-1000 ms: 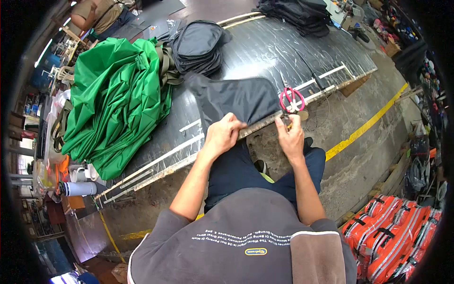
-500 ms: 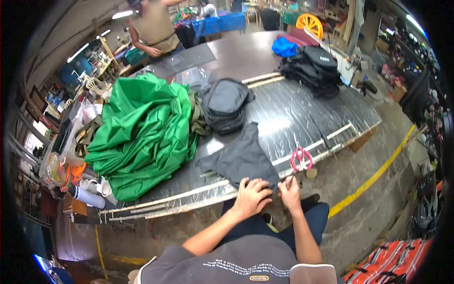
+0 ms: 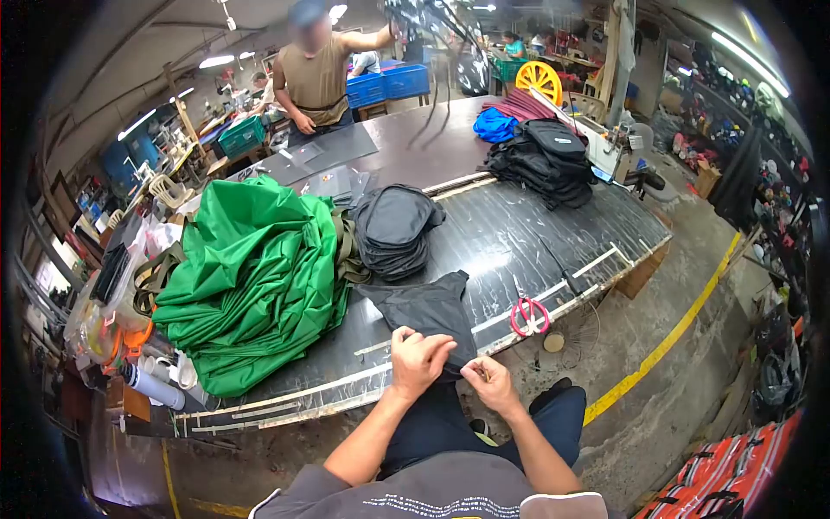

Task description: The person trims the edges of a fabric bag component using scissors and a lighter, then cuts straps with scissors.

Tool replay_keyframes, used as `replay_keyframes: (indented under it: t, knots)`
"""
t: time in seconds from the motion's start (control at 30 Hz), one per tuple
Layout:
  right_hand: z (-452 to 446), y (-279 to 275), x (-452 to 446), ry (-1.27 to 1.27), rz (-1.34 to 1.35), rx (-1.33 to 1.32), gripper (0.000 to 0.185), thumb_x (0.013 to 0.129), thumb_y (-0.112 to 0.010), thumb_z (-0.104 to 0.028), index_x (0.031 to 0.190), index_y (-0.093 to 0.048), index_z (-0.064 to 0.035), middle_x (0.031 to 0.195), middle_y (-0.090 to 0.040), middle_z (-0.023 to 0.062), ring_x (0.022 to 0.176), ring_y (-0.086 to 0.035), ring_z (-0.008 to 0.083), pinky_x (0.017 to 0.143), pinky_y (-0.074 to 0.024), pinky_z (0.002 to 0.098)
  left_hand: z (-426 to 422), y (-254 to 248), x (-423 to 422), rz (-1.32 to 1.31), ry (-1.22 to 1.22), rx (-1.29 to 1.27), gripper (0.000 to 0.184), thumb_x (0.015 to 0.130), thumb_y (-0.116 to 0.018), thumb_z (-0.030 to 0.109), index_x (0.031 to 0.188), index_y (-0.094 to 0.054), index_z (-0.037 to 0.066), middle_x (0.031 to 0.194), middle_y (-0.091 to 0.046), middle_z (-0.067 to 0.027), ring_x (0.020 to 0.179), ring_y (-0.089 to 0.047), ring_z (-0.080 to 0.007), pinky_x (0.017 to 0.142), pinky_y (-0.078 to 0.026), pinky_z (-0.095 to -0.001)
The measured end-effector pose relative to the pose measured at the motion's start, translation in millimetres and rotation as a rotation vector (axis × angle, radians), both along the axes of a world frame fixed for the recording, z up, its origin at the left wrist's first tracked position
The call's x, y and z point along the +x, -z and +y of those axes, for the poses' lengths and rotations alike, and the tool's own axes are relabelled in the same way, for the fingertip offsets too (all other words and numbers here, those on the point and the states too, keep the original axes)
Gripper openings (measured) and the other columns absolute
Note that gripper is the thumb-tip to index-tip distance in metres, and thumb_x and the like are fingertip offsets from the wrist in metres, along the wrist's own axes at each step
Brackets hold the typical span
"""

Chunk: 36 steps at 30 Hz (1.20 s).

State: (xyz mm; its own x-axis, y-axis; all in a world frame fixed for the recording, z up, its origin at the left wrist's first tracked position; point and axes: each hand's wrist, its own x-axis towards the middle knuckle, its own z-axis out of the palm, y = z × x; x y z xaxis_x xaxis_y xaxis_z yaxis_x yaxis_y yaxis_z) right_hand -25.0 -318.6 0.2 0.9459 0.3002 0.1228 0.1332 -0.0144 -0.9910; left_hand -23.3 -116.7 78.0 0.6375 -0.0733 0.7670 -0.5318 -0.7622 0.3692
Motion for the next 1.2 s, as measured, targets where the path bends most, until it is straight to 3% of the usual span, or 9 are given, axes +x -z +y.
replay_keyframes:
  t: [0.17,0.23,0.33,0.47,0.57,0.77,0.83,0.97,1.2]
  knots:
    - [-9,0,-4,-0.036,0.149,0.108,0.027,0.094,-0.079,-0.008,0.115,-0.064,-0.0004,0.099,-0.063,-0.0031,0.083,-0.056,0.0031,0.075,-0.0477,0.0200,29,40,-19,0.095,-0.099,-0.060,0.010,0.083,-0.082,0.010,0.089,-0.076,0.014,0.063,-0.061,0.0051,0.062,-0.056,-0.0193,0.082,-0.042,-0.0386]
    - [-20,12,5,0.007,0.062,0.192,0.031,0.094,-0.079,-0.007,0.119,-0.061,-0.0010,0.096,-0.060,-0.0050,0.079,-0.049,0.0026,0.071,-0.0443,0.0202,38,59,-36,0.091,-0.294,-0.053,0.044,0.081,-0.082,0.012,0.122,-0.068,0.008,0.106,-0.065,-0.0110,0.103,-0.061,-0.0314,0.096,-0.043,-0.0443]
    - [-42,16,18,0.235,0.005,-0.079,0.036,0.095,-0.078,-0.019,0.120,-0.060,-0.0004,0.093,-0.062,0.0002,0.079,-0.052,0.0076,0.070,-0.0459,0.0258,47,92,-50,0.276,-0.501,-0.442,0.080,0.082,-0.082,0.013,0.150,-0.042,-0.003,0.135,-0.053,-0.0205,0.120,-0.055,-0.0334,0.107,-0.044,-0.0445]
    - [-64,-6,47,0.460,-0.246,-0.413,0.032,0.099,-0.069,-0.024,0.119,-0.062,-0.0015,0.096,-0.072,0.0198,0.081,-0.069,0.0327,0.074,-0.0536,0.0437,79,106,-42,0.698,-0.330,-0.646,0.062,0.085,-0.081,0.018,0.139,-0.059,-0.003,0.105,-0.069,-0.0113,0.088,-0.063,-0.0194,0.081,-0.053,-0.0343]
    - [-78,-23,77,0.531,-0.302,-0.534,0.029,0.097,-0.068,-0.022,0.118,-0.063,-0.0024,0.103,-0.072,0.0234,0.090,-0.069,0.0440,0.080,-0.0538,0.0502,75,82,-32,0.722,-0.301,-0.562,0.044,0.092,-0.068,0.008,0.135,-0.063,-0.002,0.105,-0.069,-0.0114,0.093,-0.063,-0.0183,0.086,-0.052,-0.0330]
    - [-119,-6,154,0.717,-0.363,-0.872,0.029,0.093,-0.071,-0.031,0.112,-0.068,-0.0096,0.110,-0.066,0.0123,0.107,-0.064,0.0350,0.088,-0.0459,0.0497,55,21,-21,0.396,-0.137,-0.773,0.036,0.097,-0.057,0.000,0.131,-0.066,-0.003,0.114,-0.070,-0.0125,0.112,-0.065,-0.0209,0.102,-0.049,-0.0336]
    - [-125,-1,174,0.725,-0.402,-0.897,0.030,0.091,-0.073,-0.028,0.114,-0.069,-0.0093,0.110,-0.066,0.0118,0.107,-0.064,0.0353,0.090,-0.0470,0.0491,62,-3,-8,0.349,-0.070,-0.924,0.036,0.099,-0.055,-0.003,0.133,-0.064,-0.008,0.131,-0.069,-0.0147,0.121,-0.064,-0.0203,0.108,-0.047,-0.0322]
    - [-129,14,198,0.730,-0.444,-0.867,0.033,0.088,-0.076,-0.024,0.118,-0.070,-0.0102,0.112,-0.066,0.0112,0.112,-0.063,0.0344,0.095,-0.0469,0.0482,98,-60,28,0.270,0.039,-1.185,0.039,0.099,-0.056,-0.001,0.137,-0.061,-0.009,0.134,-0.067,-0.0155,0.120,-0.064,-0.0211,0.109,-0.048,-0.0333]
    - [-127,21,196,0.800,-0.425,-0.783,0.037,0.087,-0.077,-0.022,0.122,-0.070,-0.0125,0.120,-0.066,0.0108,0.119,-0.061,0.0335,0.100,-0.0460,0.0481,170,-122,131,0.006,0.048,-1.089,0.038,0.102,-0.052,0.001,0.138,-0.060,-0.008,0.133,-0.067,-0.0157,0.116,-0.066,-0.0216,0.105,-0.050,-0.0339]
